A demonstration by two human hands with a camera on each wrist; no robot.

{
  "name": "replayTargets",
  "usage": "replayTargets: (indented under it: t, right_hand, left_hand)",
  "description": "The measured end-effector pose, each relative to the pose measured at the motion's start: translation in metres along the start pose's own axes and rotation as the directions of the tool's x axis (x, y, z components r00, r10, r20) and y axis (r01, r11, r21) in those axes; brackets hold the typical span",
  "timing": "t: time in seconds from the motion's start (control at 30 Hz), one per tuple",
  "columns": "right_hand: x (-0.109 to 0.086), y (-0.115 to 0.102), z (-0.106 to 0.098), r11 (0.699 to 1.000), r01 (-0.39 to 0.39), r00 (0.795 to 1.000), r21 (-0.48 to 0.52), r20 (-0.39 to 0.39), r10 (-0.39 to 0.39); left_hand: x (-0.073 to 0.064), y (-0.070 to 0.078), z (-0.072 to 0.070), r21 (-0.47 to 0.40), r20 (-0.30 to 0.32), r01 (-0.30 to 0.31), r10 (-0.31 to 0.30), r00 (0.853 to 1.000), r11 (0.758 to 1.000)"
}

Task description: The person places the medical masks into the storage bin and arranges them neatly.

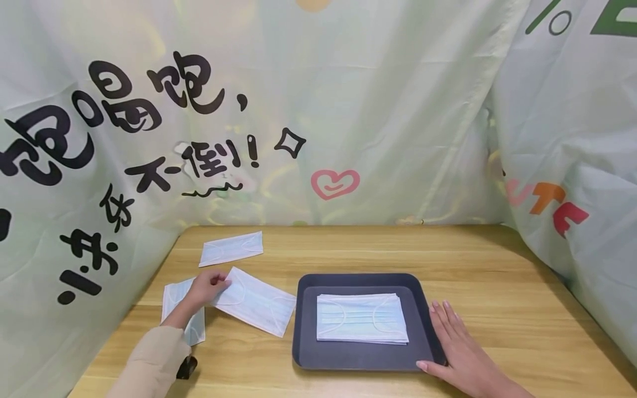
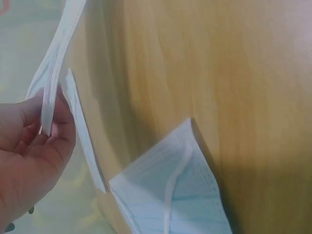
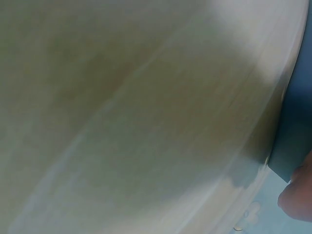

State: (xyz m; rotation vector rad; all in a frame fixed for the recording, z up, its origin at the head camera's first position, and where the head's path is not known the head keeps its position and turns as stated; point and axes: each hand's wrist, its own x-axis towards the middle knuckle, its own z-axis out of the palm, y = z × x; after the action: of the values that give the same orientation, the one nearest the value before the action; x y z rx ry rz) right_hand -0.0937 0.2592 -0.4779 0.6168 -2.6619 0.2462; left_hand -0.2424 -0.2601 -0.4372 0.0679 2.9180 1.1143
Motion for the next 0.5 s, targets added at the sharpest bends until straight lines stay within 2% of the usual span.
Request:
replayTargets:
  t: [0.27, 0.5]
  right_hand:
    - [0.000, 0.000, -0.001, 1.000, -0.012, 1.000, 0.011, 0.015, 0.012]
    - [0.001, -0.001, -0.001, 1.000, -0.024, 0.999, 0.018, 0.027, 0.024]
  left_hand:
    - [-0.010, 0.002, -0.008, -0.079, -0.017, 0.094, -0.095, 0.995, 0.992]
    - [-0.017, 0.012, -0.015, -0.187, -0.009, 0.169, -0.174, 0.985, 0.968]
